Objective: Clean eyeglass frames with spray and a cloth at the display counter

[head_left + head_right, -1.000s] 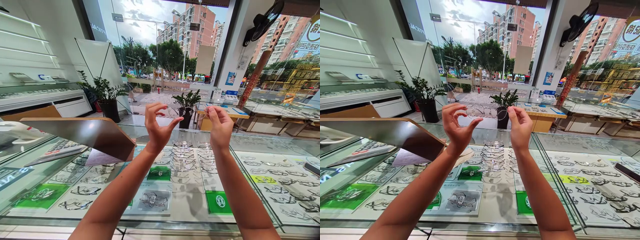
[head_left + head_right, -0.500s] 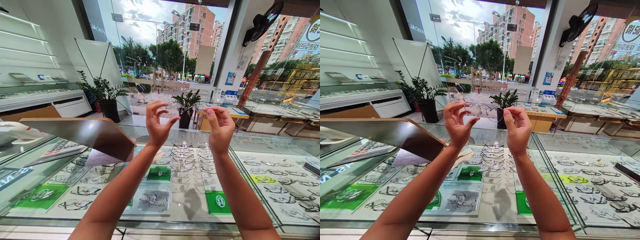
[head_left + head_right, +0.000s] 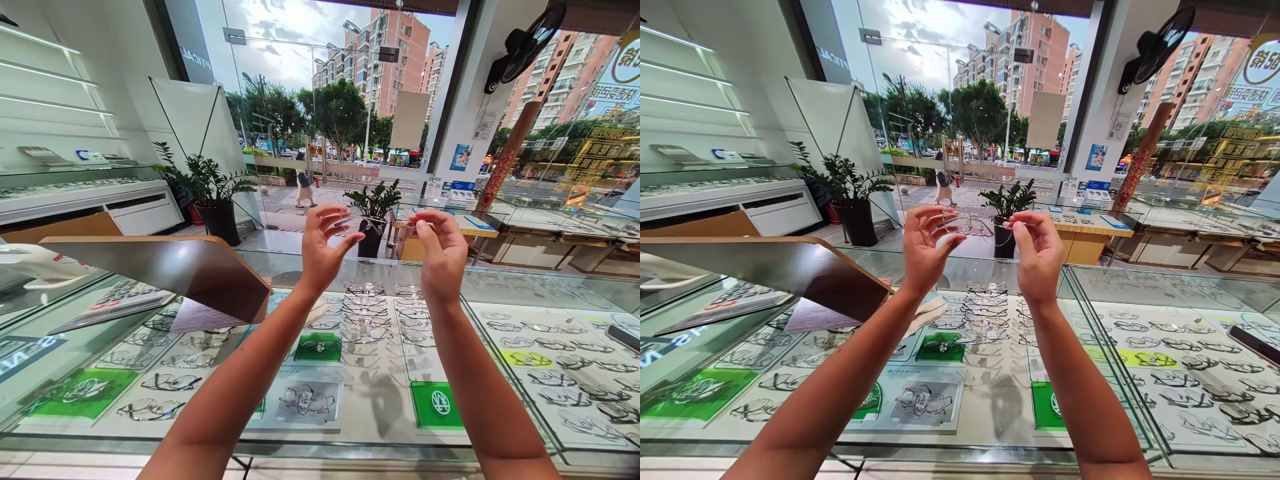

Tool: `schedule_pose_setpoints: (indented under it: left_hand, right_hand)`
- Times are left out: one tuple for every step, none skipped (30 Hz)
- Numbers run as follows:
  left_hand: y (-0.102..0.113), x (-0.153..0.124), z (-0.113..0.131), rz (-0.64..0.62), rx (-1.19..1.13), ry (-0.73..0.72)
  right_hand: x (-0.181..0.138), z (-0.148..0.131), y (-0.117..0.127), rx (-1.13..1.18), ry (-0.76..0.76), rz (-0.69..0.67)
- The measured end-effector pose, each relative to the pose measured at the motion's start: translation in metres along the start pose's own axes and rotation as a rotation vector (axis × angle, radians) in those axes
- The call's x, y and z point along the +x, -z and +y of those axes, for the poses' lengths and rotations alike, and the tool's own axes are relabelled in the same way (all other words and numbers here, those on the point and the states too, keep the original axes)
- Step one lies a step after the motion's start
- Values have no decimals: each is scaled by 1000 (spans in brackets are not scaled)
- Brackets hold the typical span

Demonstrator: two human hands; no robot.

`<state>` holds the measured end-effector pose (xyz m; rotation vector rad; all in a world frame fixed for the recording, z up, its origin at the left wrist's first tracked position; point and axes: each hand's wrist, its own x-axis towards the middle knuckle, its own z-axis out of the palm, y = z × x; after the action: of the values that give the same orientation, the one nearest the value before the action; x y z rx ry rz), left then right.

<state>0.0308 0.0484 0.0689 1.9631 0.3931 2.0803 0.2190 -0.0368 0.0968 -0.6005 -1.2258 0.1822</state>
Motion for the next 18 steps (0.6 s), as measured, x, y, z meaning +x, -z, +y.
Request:
schedule_pose_setpoints:
  left_hand:
    - [1, 1, 1, -17, 14, -8]
    - [2, 1, 2, -39, 43, -20]
    - [3, 1, 4, -65, 83, -36]
    - [4, 2, 6, -93, 127, -55]
    - [5, 2, 9, -121, 167, -76]
    - [6, 2, 12, -146, 199, -99]
    - [6, 2, 15, -168, 222, -120]
    - [6, 2, 17, -190, 237, -138]
    - [7, 2, 20, -210, 245, -150]
    - [7, 3, 22, -229, 248, -157]
    - [8, 3, 24, -250, 248, -160]
    - [9, 4, 26, -272, 246, -159]
    - [9, 5, 27, -293, 239, -152]
    - [10, 6, 29, -313, 227, -140]
    - [11, 6, 30, -330, 211, -123]
    - [12, 7, 31, -345, 192, -102]
    - [12, 8, 31, -355, 168, -80]
    - [13, 9, 32, -362, 142, -56]
  right_hand:
    - [2, 0, 4, -36, -5, -31]
    - [5, -1, 8, -94, -6, -82]
    - [7, -1, 12, -170, -4, -154]
    - [9, -2, 16, -247, 0, -238]
    - [11, -2, 19, -312, 4, -321]
    - [12, -1, 21, -356, 5, -391]
    - [13, -1, 23, -379, 3, -439]
    - [13, 0, 23, -387, -1, -466]
    - [13, 1, 23, -390, -6, -480]
    - [13, 1, 23, -391, -9, -489]
    - [13, 1, 23, -390, -11, -495]
    - [13, 1, 22, -388, -12, -500]
    - [12, 1, 22, -385, -13, -502]
    - [12, 0, 22, -385, -16, -500]
    - [12, -1, 22, -391, -22, -493]
    - [13, -2, 22, -400, -32, -488]
    - [13, -2, 23, -408, -44, -488]
    - [13, -2, 23, -409, -59, -495]
